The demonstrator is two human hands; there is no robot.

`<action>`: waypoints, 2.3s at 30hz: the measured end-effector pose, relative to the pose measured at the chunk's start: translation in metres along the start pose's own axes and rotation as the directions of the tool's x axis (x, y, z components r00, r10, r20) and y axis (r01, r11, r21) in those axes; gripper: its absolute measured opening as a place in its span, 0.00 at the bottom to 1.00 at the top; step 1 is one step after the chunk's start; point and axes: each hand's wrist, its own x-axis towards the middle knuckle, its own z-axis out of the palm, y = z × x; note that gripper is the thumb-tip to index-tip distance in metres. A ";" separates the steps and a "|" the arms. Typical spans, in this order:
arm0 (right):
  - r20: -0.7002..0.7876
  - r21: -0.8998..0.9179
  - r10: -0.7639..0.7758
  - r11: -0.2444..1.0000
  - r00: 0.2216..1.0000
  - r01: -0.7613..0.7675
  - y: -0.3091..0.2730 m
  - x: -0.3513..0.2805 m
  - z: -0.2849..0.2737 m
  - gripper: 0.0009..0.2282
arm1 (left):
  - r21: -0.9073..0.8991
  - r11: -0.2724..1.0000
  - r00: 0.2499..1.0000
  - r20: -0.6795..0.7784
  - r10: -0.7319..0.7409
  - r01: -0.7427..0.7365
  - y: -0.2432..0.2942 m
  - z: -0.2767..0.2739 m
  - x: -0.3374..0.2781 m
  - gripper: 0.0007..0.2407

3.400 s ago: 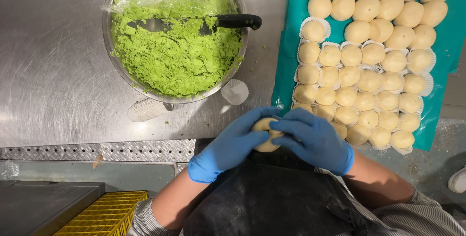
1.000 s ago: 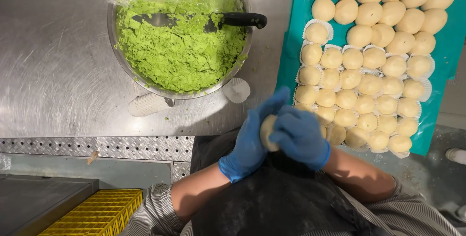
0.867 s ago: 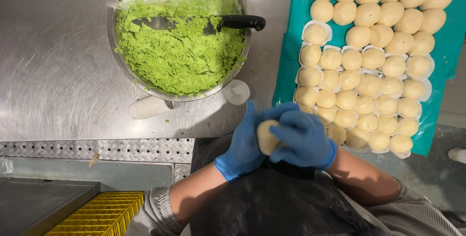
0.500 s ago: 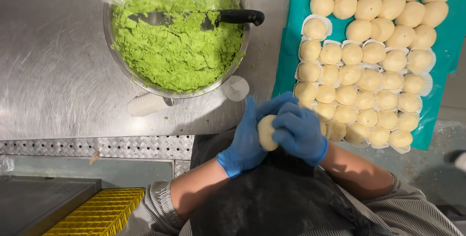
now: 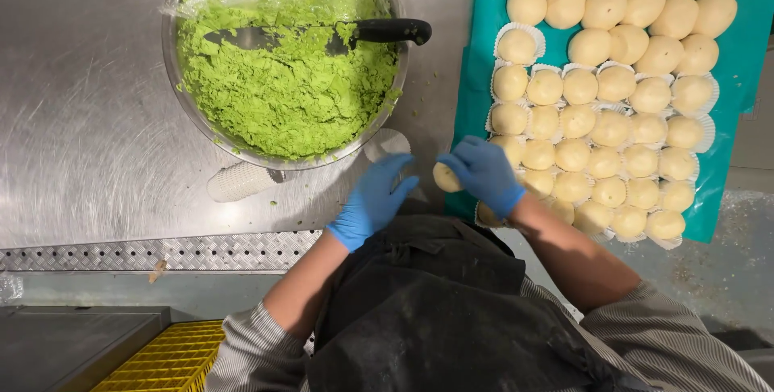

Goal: Filling dough with green paste, rolling them into balls, and placing them in paper cups on a tray.

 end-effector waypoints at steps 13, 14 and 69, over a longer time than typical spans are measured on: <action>-0.005 -0.056 0.127 0.990 0.992 -0.127 -0.006 -0.004 0.007 0.11 | 0.931 0.337 0.899 -0.024 0.436 -0.139 -0.080 -0.006 0.016 0.05; -0.009 -0.055 0.130 0.990 0.991 -0.130 -0.011 -0.001 0.007 0.11 | 0.931 0.335 0.899 -0.019 0.437 -0.143 -0.058 -0.005 0.013 0.05; -0.003 0.826 0.472 0.499 0.882 -0.264 -0.097 0.025 -0.055 0.11 | -0.855 0.517 0.992 -0.032 -0.126 0.038 0.083 0.043 -0.006 0.21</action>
